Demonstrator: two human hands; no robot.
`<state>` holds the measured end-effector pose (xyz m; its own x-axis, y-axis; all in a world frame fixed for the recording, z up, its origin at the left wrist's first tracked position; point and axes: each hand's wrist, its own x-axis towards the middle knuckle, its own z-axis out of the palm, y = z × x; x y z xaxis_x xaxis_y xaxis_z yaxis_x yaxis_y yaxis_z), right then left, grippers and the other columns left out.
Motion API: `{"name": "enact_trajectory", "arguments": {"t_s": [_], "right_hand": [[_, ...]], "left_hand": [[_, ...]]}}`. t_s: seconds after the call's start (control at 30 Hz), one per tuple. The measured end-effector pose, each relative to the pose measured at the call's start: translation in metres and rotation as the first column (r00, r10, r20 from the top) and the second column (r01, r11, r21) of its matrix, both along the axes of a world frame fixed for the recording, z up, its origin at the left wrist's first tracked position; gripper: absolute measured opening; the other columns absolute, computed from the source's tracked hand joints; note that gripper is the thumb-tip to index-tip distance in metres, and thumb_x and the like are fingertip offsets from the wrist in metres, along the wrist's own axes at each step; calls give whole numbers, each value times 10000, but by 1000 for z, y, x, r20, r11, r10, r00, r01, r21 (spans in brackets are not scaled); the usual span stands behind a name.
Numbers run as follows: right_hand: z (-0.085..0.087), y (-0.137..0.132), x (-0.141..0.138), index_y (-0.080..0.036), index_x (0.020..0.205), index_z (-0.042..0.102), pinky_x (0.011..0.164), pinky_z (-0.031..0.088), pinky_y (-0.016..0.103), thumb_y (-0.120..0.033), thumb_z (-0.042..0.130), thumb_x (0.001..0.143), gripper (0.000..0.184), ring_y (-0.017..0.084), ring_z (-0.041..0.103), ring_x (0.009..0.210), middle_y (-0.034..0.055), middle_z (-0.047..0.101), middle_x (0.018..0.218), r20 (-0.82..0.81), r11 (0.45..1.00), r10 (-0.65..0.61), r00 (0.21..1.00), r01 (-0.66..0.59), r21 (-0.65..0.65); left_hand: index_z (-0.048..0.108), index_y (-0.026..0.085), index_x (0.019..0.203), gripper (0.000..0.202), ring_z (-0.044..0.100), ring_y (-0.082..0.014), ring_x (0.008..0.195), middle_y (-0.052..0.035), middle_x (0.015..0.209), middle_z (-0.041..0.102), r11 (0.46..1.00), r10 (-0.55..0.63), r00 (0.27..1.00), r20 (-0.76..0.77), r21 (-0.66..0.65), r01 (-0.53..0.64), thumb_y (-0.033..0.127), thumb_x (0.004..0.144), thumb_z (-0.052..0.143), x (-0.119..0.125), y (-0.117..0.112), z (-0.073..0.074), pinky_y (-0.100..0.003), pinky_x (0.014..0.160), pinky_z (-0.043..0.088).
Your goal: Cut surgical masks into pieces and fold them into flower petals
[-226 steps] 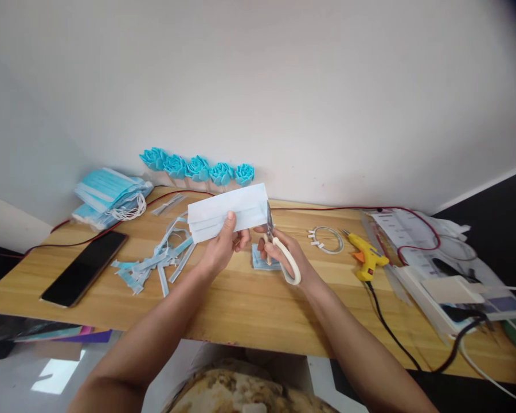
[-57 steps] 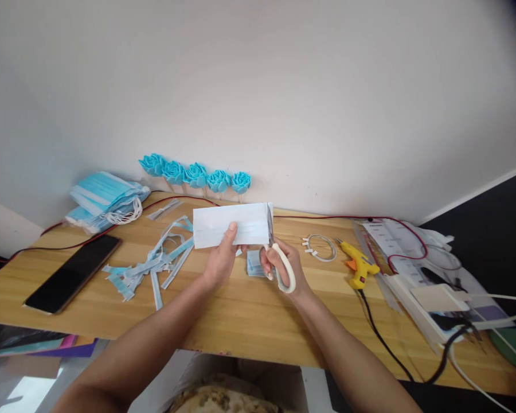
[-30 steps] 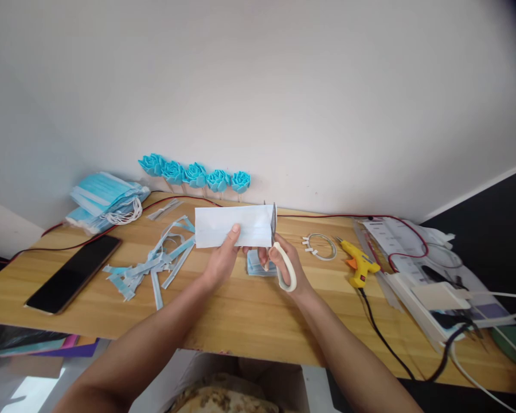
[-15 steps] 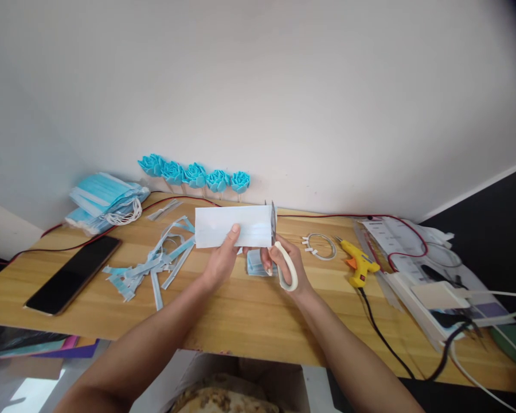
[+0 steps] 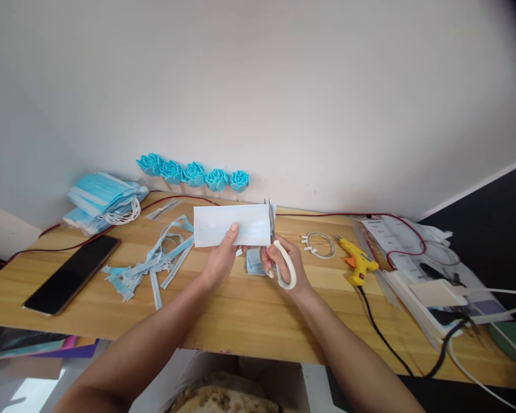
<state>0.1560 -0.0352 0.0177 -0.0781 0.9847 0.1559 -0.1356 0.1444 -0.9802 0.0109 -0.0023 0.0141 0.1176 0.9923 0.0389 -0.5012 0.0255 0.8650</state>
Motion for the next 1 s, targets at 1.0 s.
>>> {"name": "enact_trajectory", "arguments": {"t_s": [1.0], "right_hand": [[7, -3, -7, -196, 683, 539, 343, 284, 212, -557, 708, 739, 403, 68, 392, 357, -55, 478, 479, -13, 993, -59, 998, 57, -102]], "left_hand": [[586, 178, 820, 399, 500, -116, 583, 7, 711, 572, 998, 46, 995, 93, -43, -43, 569, 788, 659, -3, 5, 3, -270, 603, 431]]}}
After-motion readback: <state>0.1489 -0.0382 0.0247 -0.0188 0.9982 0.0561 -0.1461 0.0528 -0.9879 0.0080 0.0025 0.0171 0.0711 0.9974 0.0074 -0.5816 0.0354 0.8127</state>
